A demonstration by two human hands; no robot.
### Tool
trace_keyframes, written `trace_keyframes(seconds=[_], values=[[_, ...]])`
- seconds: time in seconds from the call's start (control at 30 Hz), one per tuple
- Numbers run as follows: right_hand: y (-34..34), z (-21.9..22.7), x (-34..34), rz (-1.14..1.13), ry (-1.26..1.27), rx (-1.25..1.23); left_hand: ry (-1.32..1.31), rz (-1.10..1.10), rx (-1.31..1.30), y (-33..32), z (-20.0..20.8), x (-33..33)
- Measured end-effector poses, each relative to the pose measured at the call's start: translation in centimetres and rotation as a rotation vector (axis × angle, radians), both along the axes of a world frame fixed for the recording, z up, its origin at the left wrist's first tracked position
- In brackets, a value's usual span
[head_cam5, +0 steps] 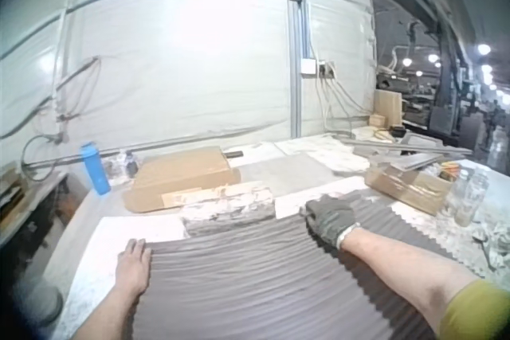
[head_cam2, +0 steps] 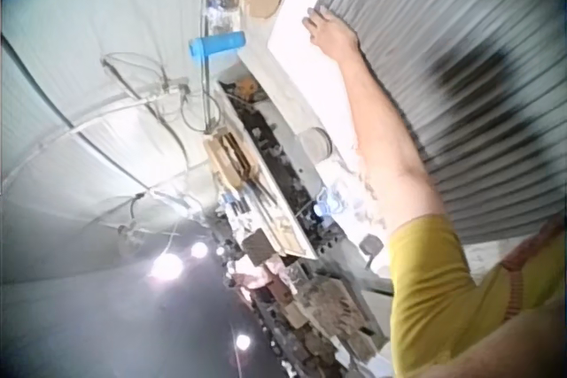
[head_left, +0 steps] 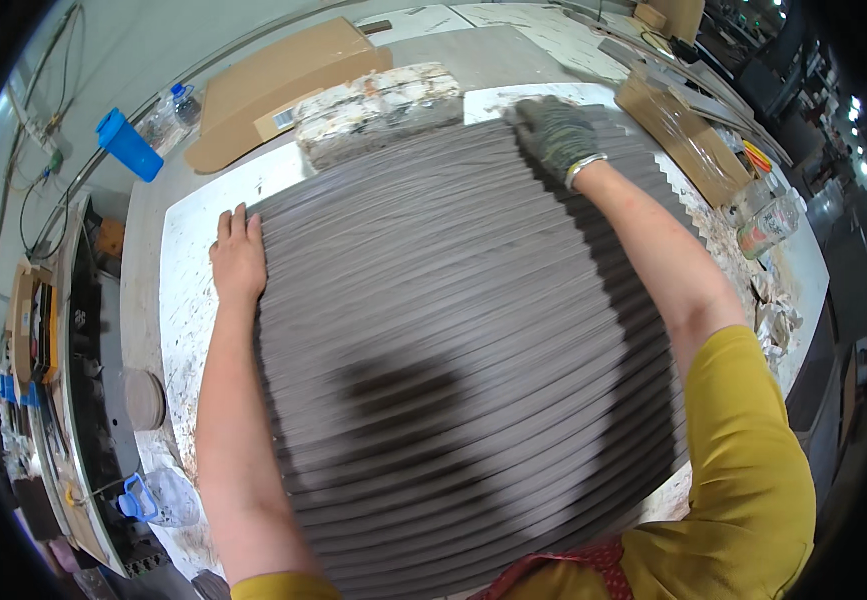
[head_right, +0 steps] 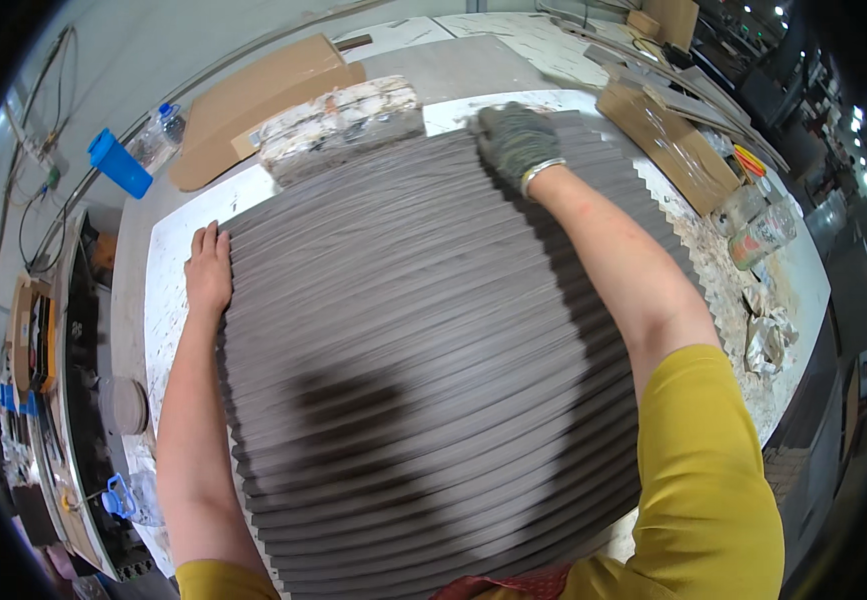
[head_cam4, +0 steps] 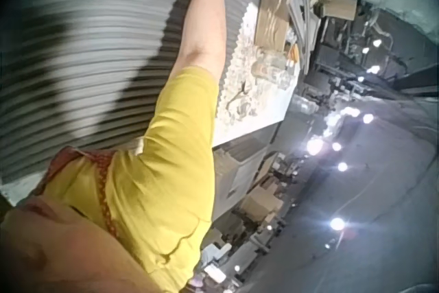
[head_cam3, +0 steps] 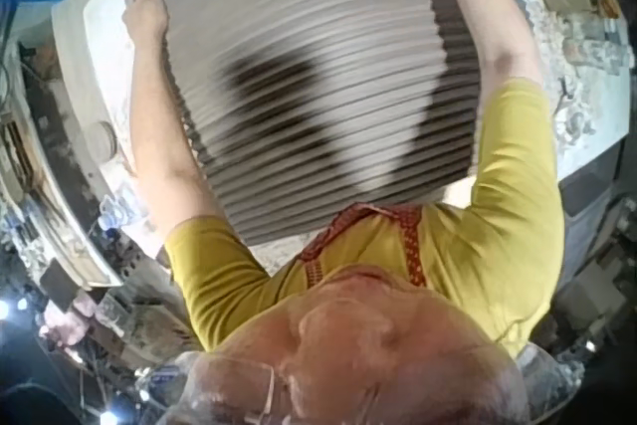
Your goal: The person cleans a ribbed wood panel using a small rectangular block to wipe along the grooves, then picks up a larger panel and wipes the entire surface with the same block.
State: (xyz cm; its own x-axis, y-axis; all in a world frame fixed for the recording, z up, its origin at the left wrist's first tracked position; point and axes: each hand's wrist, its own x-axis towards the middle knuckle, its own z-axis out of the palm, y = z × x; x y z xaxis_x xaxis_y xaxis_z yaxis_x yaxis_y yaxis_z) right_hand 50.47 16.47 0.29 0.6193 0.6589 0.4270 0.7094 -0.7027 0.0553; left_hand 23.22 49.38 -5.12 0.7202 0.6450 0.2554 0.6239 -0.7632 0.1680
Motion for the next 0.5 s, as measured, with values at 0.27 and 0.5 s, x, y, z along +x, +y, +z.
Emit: trace_keyframes(seconds=[0.27, 0.5], values=[[11.6, 2.0, -12.9, 0.616, 0.005, 0.109, -0.008, 0.001, 0.044, 2.0, -2.4, 0.0], [1.8, 0.7, -2.6, -0.156, -0.012, -0.108, -0.012, -0.008, 0.071, 0.4, -1.6, 0.8]])
